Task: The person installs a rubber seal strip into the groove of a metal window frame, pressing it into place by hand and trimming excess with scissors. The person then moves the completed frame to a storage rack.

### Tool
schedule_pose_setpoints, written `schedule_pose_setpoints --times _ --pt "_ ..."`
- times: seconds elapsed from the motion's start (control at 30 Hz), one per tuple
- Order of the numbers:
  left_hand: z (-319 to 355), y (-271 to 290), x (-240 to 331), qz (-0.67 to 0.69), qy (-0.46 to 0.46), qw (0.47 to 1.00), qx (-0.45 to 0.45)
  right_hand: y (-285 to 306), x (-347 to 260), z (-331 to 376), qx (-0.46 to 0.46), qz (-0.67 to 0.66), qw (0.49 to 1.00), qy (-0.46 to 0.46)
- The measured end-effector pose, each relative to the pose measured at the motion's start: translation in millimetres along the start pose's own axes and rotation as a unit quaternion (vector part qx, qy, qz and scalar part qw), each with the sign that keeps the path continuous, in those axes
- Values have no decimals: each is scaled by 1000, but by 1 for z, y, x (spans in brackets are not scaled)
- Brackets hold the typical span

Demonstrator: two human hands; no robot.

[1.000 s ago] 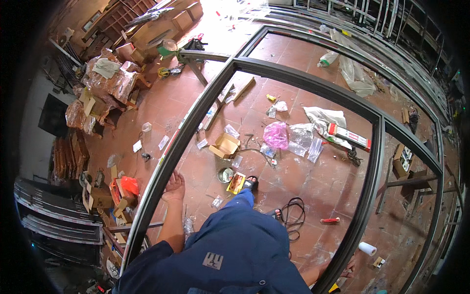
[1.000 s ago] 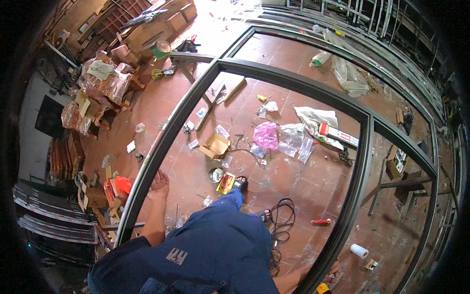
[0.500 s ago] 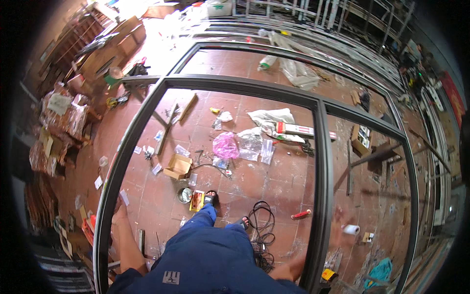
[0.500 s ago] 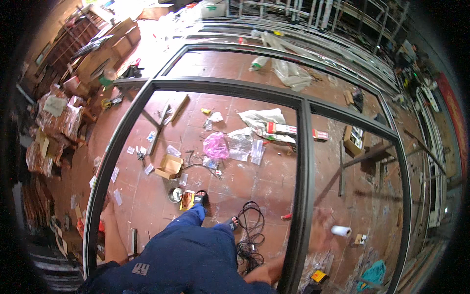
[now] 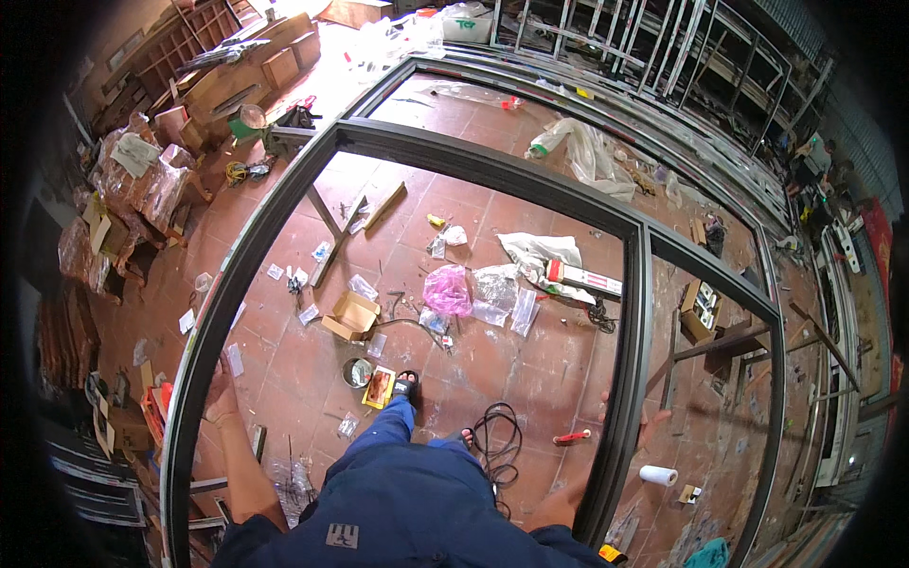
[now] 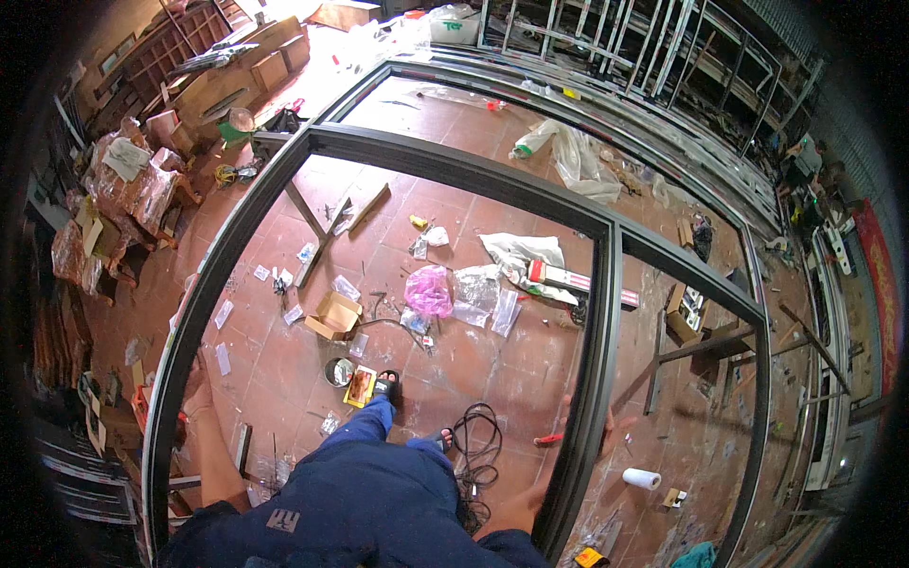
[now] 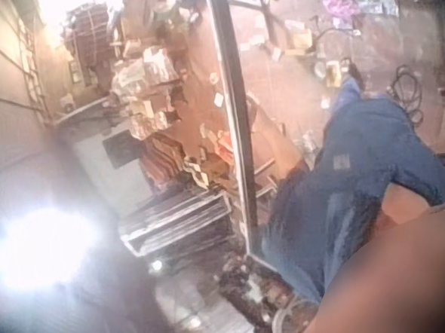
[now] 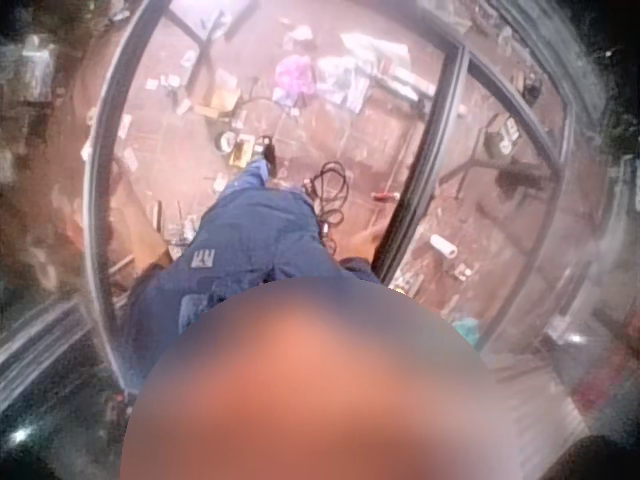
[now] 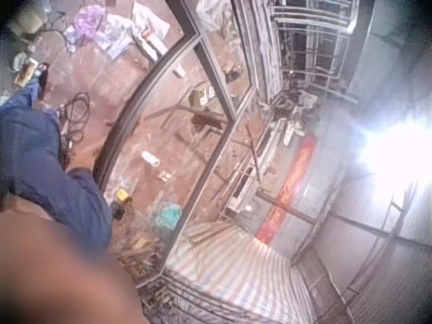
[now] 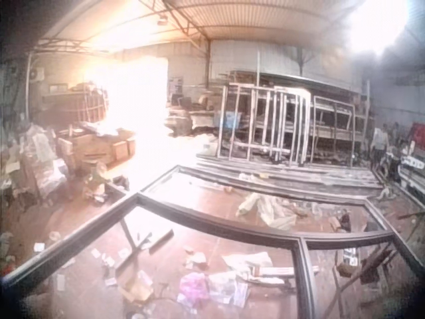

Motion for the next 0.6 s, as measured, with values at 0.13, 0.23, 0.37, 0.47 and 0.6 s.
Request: schedule_pose_setpoints --times 0.13,0.23,0.37,0.47,0.6 --pt "-1 -11 25 24 -20 999 -8 -18 -2 7 -44 22 999 -15" --pt "-34 -27 16 81 -10 996 -35 -37 -16 18 -76 37 996 -17" --pt "-74 -44 36 229 15 972 -57 -81 -17 25 -131 48 989 -42" --pt "-103 -21 75 -9 -78 993 -83 -123 -13 28 -174 50 982 -53" --pt "-155 5 103 -31 -111 983 -140 -178 1 44 -213 61 973 -59"
Point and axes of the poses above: each hand's wrist, its own z-axis away from the middle knuckle, its own y-axis out of the back of the hand, x = y × z, the point moved 5 cm from there along -z, towards the middle knuckle, and after that the axes turned 6 degrees about -x, right-handed, at the moved point
